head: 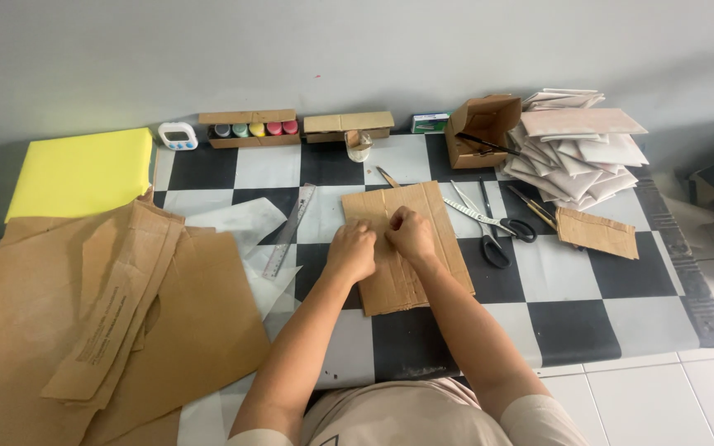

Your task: Cutting cardboard sheets into smaller pieces using scissors and a ruler

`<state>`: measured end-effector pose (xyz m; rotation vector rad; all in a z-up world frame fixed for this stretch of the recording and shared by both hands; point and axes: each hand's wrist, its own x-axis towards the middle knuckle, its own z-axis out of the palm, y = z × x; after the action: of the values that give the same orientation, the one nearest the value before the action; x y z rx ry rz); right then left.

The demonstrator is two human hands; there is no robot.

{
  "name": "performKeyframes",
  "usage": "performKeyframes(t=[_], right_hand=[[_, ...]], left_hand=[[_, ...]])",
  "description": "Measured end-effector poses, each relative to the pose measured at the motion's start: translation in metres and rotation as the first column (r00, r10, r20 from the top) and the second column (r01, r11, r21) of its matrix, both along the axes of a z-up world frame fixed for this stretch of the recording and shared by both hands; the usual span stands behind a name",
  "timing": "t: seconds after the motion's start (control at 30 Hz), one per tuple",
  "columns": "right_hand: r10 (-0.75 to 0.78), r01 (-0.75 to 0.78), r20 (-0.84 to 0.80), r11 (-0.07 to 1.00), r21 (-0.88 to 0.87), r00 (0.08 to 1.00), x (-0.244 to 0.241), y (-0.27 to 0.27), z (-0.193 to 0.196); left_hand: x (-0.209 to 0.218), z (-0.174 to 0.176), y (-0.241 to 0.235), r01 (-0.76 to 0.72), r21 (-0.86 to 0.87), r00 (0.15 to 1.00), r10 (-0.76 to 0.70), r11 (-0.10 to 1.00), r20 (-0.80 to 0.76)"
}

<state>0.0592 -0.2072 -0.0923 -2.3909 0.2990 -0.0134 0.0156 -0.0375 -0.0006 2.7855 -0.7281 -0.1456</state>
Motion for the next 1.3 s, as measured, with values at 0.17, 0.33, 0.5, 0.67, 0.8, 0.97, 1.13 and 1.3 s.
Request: performKeyframes(t=[0.17, 0.33, 0.5, 0.67, 0.8, 0.97, 1.13, 1.3], right_hand=[[-0.021, 0.022, -0.012, 0.998, 0.054, 1.0, -0.007, -0.013, 0.017], [-0.257, 0.261, 0.048, 0.955, -0.143, 0.965, -0.003, -0.104, 0.05], [-0.278, 0.241, 0.055, 0.696, -0.676, 0.959, 0.014, -0.176, 0.003], [-0.132, 0.307, 0.332, 0.771, -0.558, 0.934, 0.023, -0.153, 0.024], [0.084, 0.085, 0.299, 0.856, -0.51, 0.951, 0.017, -0.09, 0.049], [0.173, -0.173, -0.062, 0.759, -0.628, 0.983, 0.02, -0.024, 0.054], [0.278, -0.153, 0.042, 0.642, -0.751, 0.96, 0.01, -0.009, 0.041], [0.27, -0.177, 0.069, 0.782, -0.598, 0.96, -0.007, -0.013, 0.084]], left_hand=[[0.009, 0.003, -0.01, 0.065, 0.129, 0.992, -0.05, 0.99, -0.116], [0.011, 0.002, -0.017, 0.061, 0.154, 0.982, -0.031, 0.986, -0.186], [0.014, 0.003, -0.017, 0.069, 0.227, 0.978, -0.021, 0.972, -0.208], [0.011, -0.002, -0.017, 0.038, 0.186, 0.975, 0.004, 0.982, -0.22], [0.005, 0.017, -0.017, 0.027, 0.174, 0.975, 0.012, 0.984, -0.22], [0.007, 0.028, -0.019, 0.032, 0.226, 0.973, 0.021, 0.974, -0.228], [0.008, 0.029, -0.02, 0.046, 0.262, 0.962, 0.028, 0.964, -0.273], [0.014, 0.011, -0.024, 0.039, 0.276, 0.947, 0.053, 0.96, -0.318]])
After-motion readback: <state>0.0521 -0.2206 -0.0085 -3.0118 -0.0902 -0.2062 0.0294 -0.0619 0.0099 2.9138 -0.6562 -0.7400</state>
